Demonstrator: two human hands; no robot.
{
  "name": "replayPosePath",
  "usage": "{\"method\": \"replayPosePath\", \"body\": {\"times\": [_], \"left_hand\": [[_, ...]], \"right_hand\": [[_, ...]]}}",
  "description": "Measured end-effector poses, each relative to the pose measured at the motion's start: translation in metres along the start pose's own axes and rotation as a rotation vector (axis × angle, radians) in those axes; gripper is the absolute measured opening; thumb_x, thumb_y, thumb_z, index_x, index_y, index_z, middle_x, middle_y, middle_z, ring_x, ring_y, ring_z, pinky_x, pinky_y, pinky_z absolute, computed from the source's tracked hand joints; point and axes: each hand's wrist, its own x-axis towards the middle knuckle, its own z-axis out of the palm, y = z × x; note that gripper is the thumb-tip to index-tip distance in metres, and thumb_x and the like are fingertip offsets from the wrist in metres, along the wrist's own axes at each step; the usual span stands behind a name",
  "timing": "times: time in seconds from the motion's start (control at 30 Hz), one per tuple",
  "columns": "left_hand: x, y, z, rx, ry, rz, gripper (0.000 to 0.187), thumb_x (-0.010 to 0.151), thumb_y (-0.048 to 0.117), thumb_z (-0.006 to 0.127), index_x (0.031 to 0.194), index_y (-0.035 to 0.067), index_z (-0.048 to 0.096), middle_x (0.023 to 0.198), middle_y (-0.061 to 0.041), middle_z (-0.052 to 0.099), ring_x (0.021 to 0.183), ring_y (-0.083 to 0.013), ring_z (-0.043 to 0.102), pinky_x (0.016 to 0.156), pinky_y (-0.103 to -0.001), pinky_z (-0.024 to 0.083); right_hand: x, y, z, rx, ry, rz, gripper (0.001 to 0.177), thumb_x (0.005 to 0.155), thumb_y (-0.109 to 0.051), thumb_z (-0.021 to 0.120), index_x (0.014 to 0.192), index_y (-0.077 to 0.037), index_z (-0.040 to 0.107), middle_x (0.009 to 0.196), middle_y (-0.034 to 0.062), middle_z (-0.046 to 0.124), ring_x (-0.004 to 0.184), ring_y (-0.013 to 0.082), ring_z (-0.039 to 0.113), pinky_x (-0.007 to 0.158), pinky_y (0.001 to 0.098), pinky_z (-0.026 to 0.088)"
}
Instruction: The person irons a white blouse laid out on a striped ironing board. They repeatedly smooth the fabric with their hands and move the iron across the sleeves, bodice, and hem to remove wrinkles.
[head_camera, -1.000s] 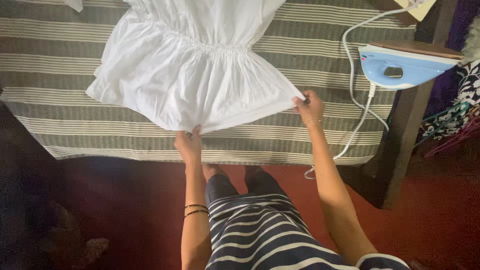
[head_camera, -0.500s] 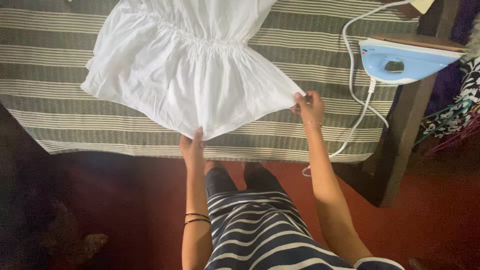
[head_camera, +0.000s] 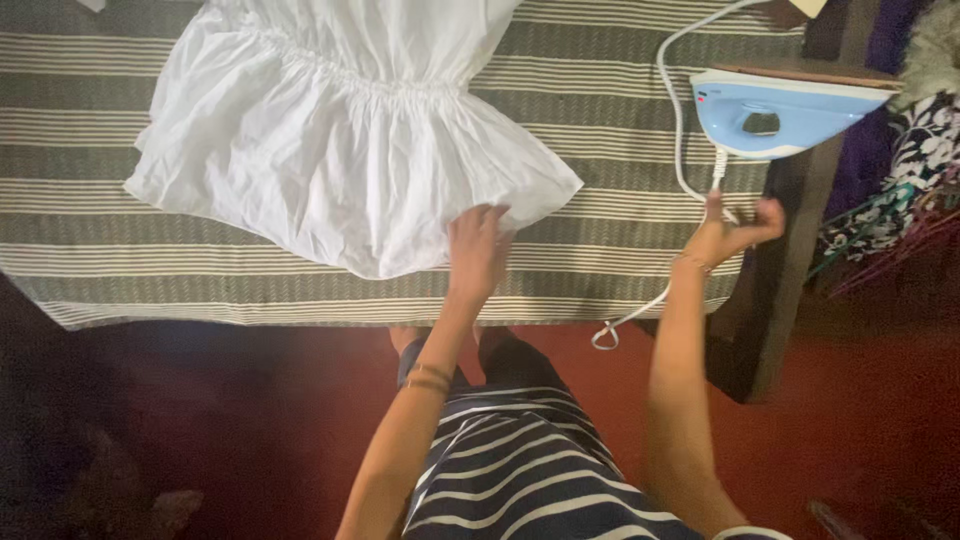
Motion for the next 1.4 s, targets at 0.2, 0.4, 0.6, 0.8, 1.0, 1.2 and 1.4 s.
{"method": "replayPosePath", "body": {"times": [0.2, 0.4, 0.6, 0.8, 1.0, 1.2, 1.4], "left_hand": [[0.051, 0.023, 0.041, 0.043, -0.214, 0.118, 0.065, 0.078, 0.027, 0.081, 0.135, 0.011, 0.056, 0.126, -0.009, 0.059, 0.119, -0.0305, 0.056, 0.101, -0.050, 0.041], [0.037, 0.023, 0.033, 0.033, -0.228, 0.116, 0.061, 0.082, 0.026, 0.079, 0.136, 0.011, 0.057, 0.129, -0.009, 0.059, 0.119, -0.0310, 0.056, 0.094, -0.049, 0.044], [0.018, 0.015, 0.008, 0.065, -0.229, 0.243, 0.042, 0.085, 0.016, 0.072, 0.126, 0.012, 0.065, 0.125, -0.008, 0.061, 0.115, -0.0306, 0.057, 0.096, -0.050, 0.043], [0.014, -0.009, -0.024, 0.017, -0.096, 0.078, 0.033, 0.088, 0.007, 0.069, 0.121, 0.011, 0.067, 0.118, -0.007, 0.065, 0.108, -0.0299, 0.058, 0.098, -0.048, 0.042], [0.004, -0.016, -0.049, 0.116, -0.106, 0.166, 0.030, 0.085, 0.006, 0.071, 0.114, 0.011, 0.068, 0.109, -0.006, 0.063, 0.108, -0.0298, 0.059, 0.100, -0.049, 0.041], [0.000, -0.014, -0.066, 0.081, -0.057, 0.084, 0.029, 0.086, 0.004, 0.071, 0.113, 0.011, 0.068, 0.109, -0.004, 0.065, 0.107, -0.0275, 0.060, 0.101, -0.050, 0.039], [-0.011, -0.012, -0.068, 0.070, -0.047, 0.032, 0.030, 0.087, 0.004, 0.071, 0.116, 0.012, 0.068, 0.111, -0.004, 0.065, 0.109, -0.0272, 0.059, 0.102, -0.049, 0.039]], "right_hand": [[0.101, 0.016, 0.010, 0.317, -0.518, -0.049, 0.071, 0.096, 0.001, 0.085, 0.152, -0.008, 0.041, 0.158, 0.0117, 0.042, 0.147, 0.0233, 0.043, 0.130, 0.0456, 0.039], [0.118, -0.050, -0.001, 0.094, -0.549, -0.041, 0.041, 0.104, -0.017, 0.082, 0.134, 0.000, 0.059, 0.120, 0.0101, 0.065, 0.105, 0.0172, 0.062, 0.097, 0.0365, 0.052], [0.082, -0.123, -0.075, -0.074, -0.807, -0.060, 0.034, 0.105, -0.023, 0.075, 0.122, 0.004, 0.063, 0.093, 0.0121, 0.068, 0.070, 0.0139, 0.066, 0.064, 0.0304, 0.055], [0.010, -0.133, -0.077, -0.312, -1.088, 0.292, 0.037, 0.099, -0.029, 0.063, 0.125, -0.003, 0.064, 0.084, 0.0069, 0.074, 0.069, 0.0134, 0.074, 0.064, 0.0303, 0.062], [-0.058, -0.132, -0.006, -0.589, -1.311, 0.273, 0.052, 0.098, -0.048, 0.059, 0.124, -0.003, 0.066, 0.067, 0.0089, 0.069, 0.053, 0.0164, 0.066, 0.052, 0.0335, 0.054], [-0.083, -0.150, 0.037, -0.709, -1.325, 0.151, 0.057, 0.096, -0.048, 0.059, 0.125, 0.001, 0.061, 0.064, 0.0136, 0.069, 0.051, 0.0226, 0.069, 0.050, 0.0378, 0.055], [-0.070, -0.156, 0.095, -0.688, -1.363, 0.058, 0.056, 0.102, -0.048, 0.058, 0.122, 0.004, 0.061, 0.066, 0.0137, 0.068, 0.053, 0.0243, 0.068, 0.053, 0.0391, 0.055]]}}
